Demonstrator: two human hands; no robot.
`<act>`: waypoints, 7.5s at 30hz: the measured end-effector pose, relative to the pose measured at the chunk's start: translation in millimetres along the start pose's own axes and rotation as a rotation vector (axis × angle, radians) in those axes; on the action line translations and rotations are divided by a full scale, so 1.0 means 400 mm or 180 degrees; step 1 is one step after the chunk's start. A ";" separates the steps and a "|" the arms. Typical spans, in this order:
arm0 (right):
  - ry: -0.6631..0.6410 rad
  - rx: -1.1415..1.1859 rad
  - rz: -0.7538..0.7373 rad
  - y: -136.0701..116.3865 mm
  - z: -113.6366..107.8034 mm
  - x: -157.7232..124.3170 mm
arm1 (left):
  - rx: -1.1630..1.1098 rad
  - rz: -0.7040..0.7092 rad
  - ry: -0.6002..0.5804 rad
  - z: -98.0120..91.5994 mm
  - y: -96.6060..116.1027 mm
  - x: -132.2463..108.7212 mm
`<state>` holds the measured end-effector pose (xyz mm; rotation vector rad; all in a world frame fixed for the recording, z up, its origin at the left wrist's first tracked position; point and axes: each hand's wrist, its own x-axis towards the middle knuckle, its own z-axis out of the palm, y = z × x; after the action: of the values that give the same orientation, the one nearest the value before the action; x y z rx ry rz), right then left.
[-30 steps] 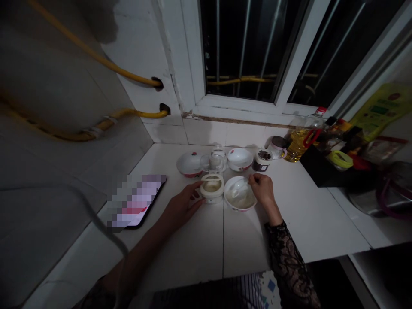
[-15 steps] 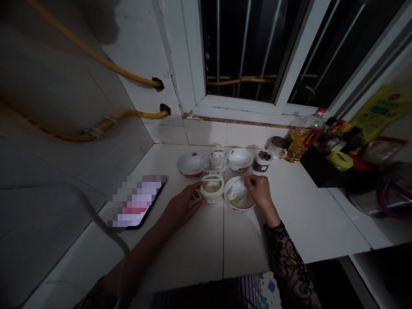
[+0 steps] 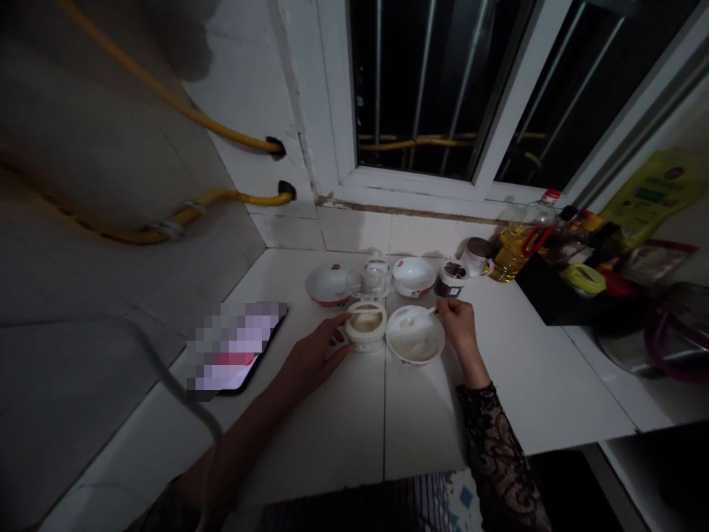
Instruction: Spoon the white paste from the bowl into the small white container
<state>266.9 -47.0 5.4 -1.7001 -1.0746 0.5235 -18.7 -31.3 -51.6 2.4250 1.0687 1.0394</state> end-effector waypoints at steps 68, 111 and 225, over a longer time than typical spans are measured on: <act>-0.0156 -0.0153 -0.0165 0.003 -0.011 -0.009 | -0.0024 -0.0047 -0.0106 -0.002 0.004 0.001; -0.0315 -0.2169 -0.2663 -0.005 -0.029 -0.058 | -0.0052 -0.0099 -0.0156 -0.007 0.011 -0.004; 0.0843 -0.0639 -0.2246 -0.086 0.057 -0.103 | -0.0063 -0.0155 -0.0240 0.000 0.007 -0.009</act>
<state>214.5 -67.2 21.9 -1.3752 -1.4563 -0.2578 -18.9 -35.8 -51.8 2.3900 1.0818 0.9312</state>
